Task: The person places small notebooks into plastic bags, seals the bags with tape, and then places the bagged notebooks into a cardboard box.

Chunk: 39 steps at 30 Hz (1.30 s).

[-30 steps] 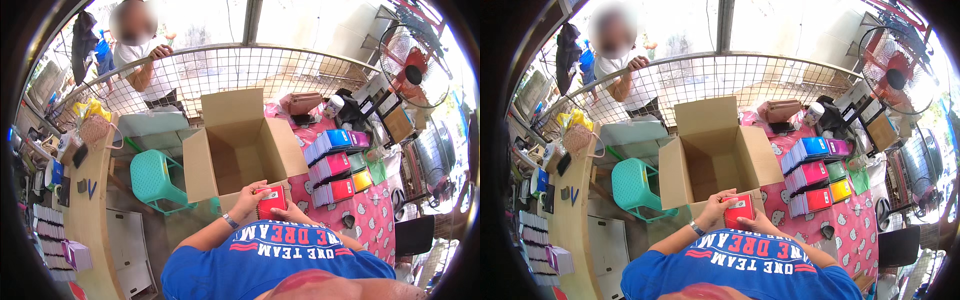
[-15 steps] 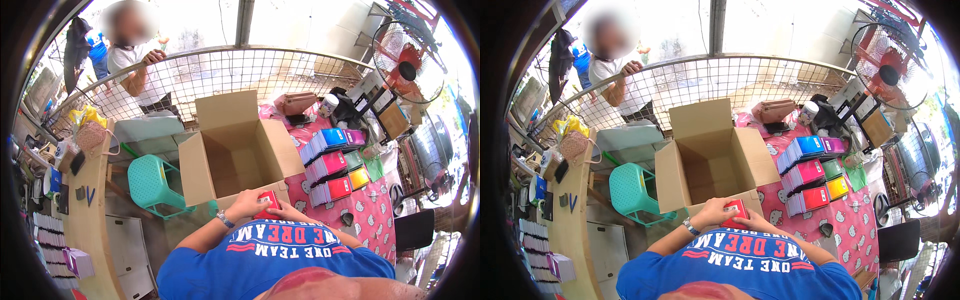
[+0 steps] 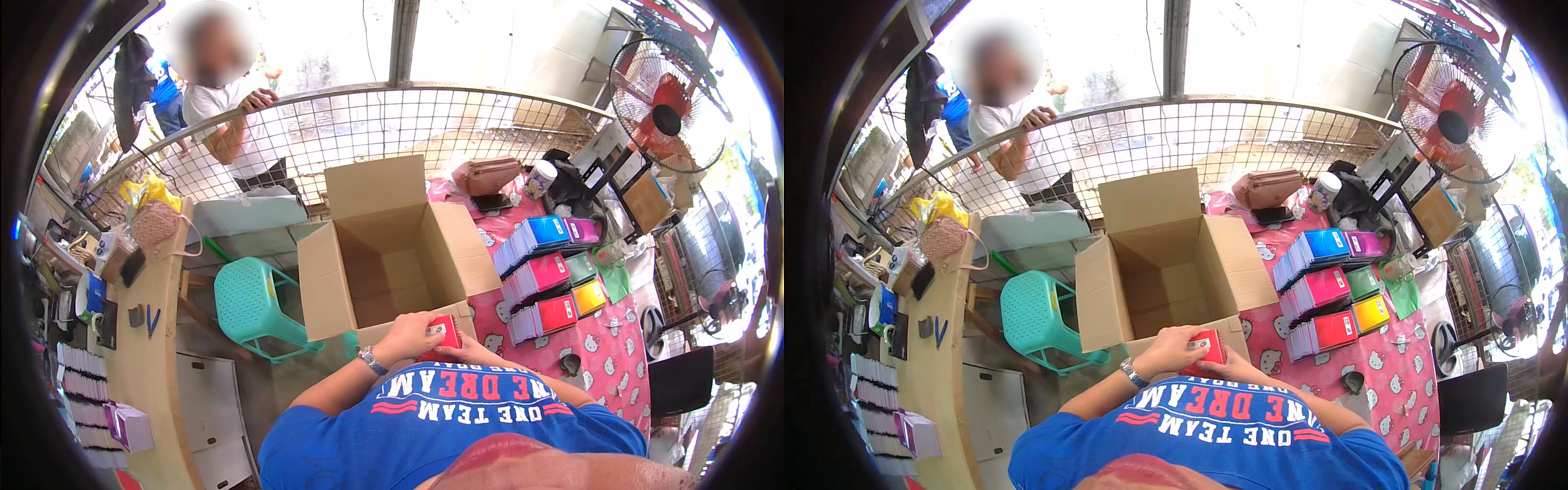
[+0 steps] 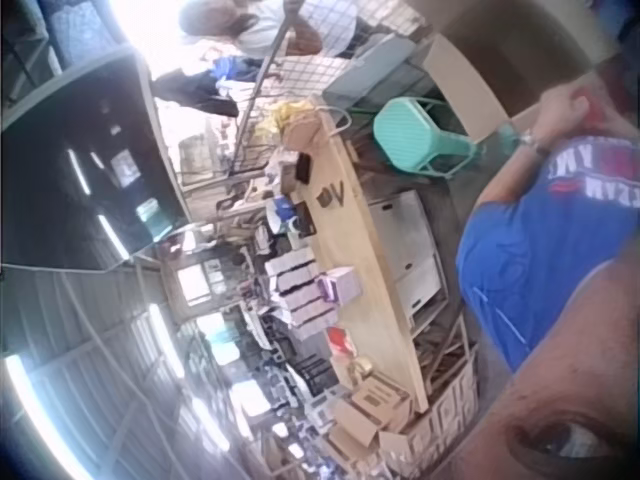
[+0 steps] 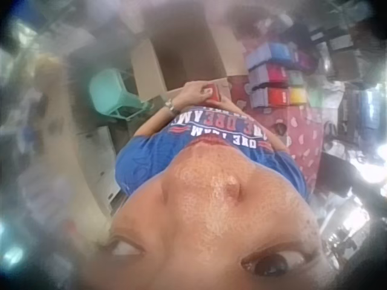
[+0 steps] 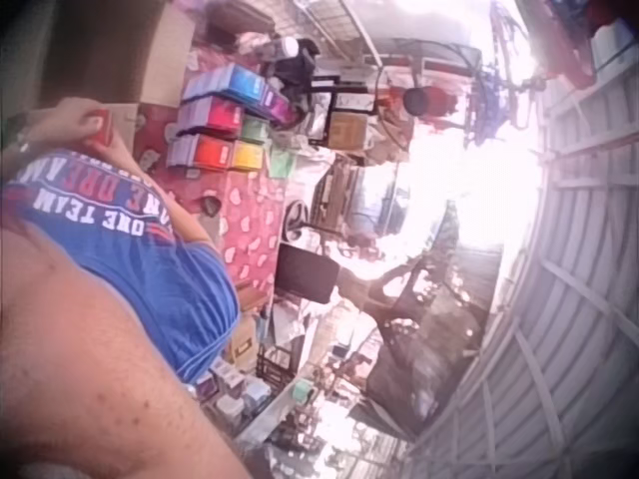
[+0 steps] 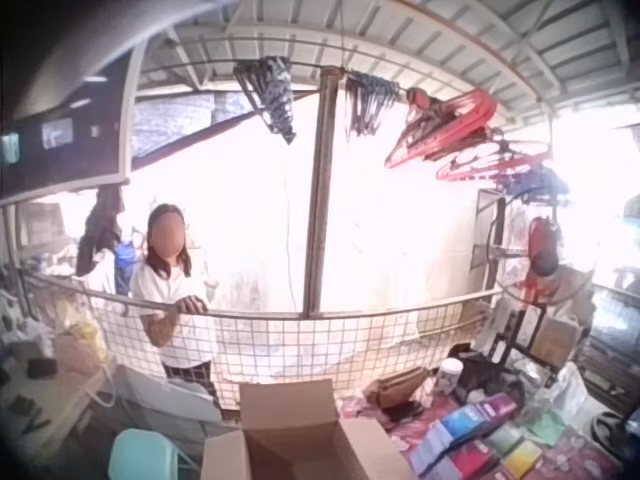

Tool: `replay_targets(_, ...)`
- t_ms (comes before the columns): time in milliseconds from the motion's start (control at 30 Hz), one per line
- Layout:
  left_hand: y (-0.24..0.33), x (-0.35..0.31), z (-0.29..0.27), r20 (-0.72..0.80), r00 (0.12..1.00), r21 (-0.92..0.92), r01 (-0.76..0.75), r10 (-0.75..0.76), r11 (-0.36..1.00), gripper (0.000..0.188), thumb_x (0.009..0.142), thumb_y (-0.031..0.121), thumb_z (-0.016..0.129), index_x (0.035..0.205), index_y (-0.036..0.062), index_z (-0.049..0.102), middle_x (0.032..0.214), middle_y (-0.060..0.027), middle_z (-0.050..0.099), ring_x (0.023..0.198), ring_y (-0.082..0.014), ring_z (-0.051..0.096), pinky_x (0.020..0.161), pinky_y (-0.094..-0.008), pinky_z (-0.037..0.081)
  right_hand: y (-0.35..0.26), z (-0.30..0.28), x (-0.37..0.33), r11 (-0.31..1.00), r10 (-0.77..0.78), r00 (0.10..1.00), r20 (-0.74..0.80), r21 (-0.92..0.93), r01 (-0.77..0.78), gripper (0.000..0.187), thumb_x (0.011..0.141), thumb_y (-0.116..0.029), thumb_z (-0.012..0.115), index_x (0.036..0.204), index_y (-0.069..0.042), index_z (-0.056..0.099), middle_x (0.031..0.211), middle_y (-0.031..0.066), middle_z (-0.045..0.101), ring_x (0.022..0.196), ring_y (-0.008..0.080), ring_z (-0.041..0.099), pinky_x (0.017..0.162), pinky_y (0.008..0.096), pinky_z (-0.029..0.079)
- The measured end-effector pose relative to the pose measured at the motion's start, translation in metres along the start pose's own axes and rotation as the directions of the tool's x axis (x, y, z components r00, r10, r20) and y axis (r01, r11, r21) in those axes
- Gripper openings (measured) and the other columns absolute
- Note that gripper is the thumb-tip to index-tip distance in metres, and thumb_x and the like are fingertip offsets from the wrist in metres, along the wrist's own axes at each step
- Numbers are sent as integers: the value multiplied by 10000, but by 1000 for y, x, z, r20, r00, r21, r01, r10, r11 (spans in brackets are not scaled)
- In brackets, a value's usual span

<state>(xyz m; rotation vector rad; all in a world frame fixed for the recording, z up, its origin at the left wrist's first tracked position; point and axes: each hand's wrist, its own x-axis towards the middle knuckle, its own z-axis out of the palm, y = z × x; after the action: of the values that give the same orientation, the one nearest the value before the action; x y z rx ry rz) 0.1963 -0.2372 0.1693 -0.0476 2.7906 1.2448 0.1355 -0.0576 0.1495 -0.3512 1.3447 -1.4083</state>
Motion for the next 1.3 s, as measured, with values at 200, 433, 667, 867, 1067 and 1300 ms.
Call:
replay_targets(200,-5,8,-10,-6,999,-412,47,-54,910,347,853,201,628,1155,31,620,1018,-143,682,942,-237,659,844,-341,508,3,-1,-1,998,10,990,-139,56,-2,592,849,-189,704,1320,-45,375,1223,109,549,1114,195,559,938,344,474)
replay_targets(433,-25,-3,42,197,929,-979,204,-313,-12,617,910,259,605,1376,-13,306,1304,-184,480,1192,-259,503,977,-373,445,8,-4,2,989,-128,944,-303,26,143,608,820,-235,736,1270,22,418,1186,153,572,1080,219,578,929,344,475)
replay_targets(667,-24,-14,45,260,920,-964,231,-293,-131,392,888,212,637,1195,13,496,1102,-138,617,964,-239,637,845,-398,541,-8,-2,4,977,-48,945,-322,-212,-22,562,890,-232,650,1299,23,361,1210,167,539,1089,215,556,928,350,470)
replay_targets(867,-28,-22,37,243,934,-962,197,-262,-188,377,876,194,652,1176,15,511,1105,-132,622,976,-221,637,861,-370,538,-15,4,0,992,-94,968,-233,-107,70,482,930,-223,584,1298,20,389,1197,154,545,1076,196,557,931,328,459)
replay_targets(1067,-32,-20,39,201,963,-968,166,-182,-191,356,891,200,633,1171,12,519,1118,-131,620,981,-215,635,867,-371,534,-11,5,0,991,-130,968,-215,-59,120,490,936,-218,575,1310,28,374,1203,153,550,1087,189,553,933,331,459)
replay_targets(1300,-19,-19,34,213,952,-973,186,-219,-136,355,903,214,613,1190,31,512,1142,-137,606,1022,-230,614,884,-401,523,-3,7,4,983,-181,942,-282,-48,175,547,920,-223,598,1332,28,340,1200,166,545,1084,198,553,929,322,452)
